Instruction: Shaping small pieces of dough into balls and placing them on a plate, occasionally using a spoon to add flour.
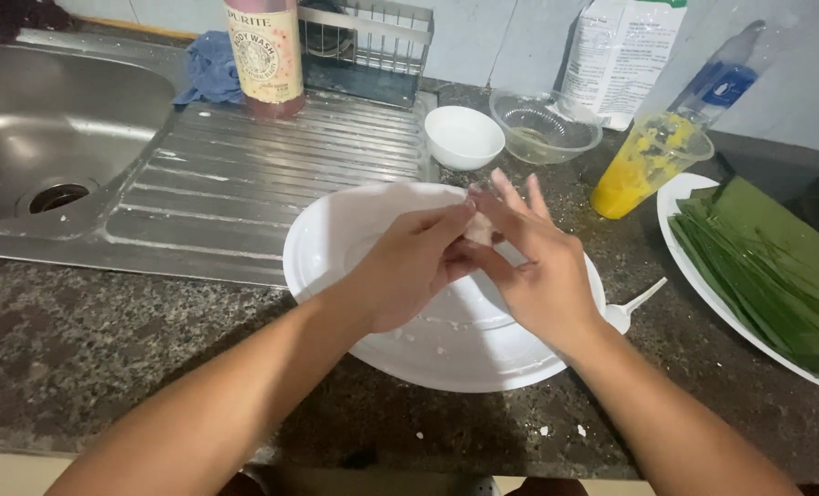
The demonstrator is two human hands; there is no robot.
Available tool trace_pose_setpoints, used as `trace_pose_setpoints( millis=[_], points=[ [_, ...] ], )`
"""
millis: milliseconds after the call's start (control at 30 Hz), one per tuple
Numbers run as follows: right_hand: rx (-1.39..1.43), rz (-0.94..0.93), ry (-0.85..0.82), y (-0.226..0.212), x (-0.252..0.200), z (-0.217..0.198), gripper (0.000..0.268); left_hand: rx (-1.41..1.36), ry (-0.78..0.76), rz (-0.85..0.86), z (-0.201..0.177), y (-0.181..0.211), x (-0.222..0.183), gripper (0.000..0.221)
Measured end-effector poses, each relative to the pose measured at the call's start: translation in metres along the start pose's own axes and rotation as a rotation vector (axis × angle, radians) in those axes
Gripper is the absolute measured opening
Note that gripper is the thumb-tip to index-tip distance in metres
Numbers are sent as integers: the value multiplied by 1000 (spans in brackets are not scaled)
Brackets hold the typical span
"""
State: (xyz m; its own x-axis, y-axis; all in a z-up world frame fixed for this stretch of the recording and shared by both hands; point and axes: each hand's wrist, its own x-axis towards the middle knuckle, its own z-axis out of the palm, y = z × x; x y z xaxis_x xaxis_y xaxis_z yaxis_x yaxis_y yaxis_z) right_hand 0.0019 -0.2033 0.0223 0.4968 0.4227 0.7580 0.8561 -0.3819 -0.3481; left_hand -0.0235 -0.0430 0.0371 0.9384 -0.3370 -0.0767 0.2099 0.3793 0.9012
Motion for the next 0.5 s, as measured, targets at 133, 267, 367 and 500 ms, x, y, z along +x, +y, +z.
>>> trace_pose_setpoints(
  millis=[133,267,367,500],
  points=[
    [38,19,28,-1,-1,4,36,-41,1,50,-5,-6,3,43],
    [78,26,29,0,0,2,37,-30,-8,72,-8,-7,4,40],
    [66,72,-21,-5,5,-1,37,-22,37,129,-11,-9,8,38],
    [130,197,-159,-12,10,-13,45,55,59,146,-18,-12,15,35]
  ],
)
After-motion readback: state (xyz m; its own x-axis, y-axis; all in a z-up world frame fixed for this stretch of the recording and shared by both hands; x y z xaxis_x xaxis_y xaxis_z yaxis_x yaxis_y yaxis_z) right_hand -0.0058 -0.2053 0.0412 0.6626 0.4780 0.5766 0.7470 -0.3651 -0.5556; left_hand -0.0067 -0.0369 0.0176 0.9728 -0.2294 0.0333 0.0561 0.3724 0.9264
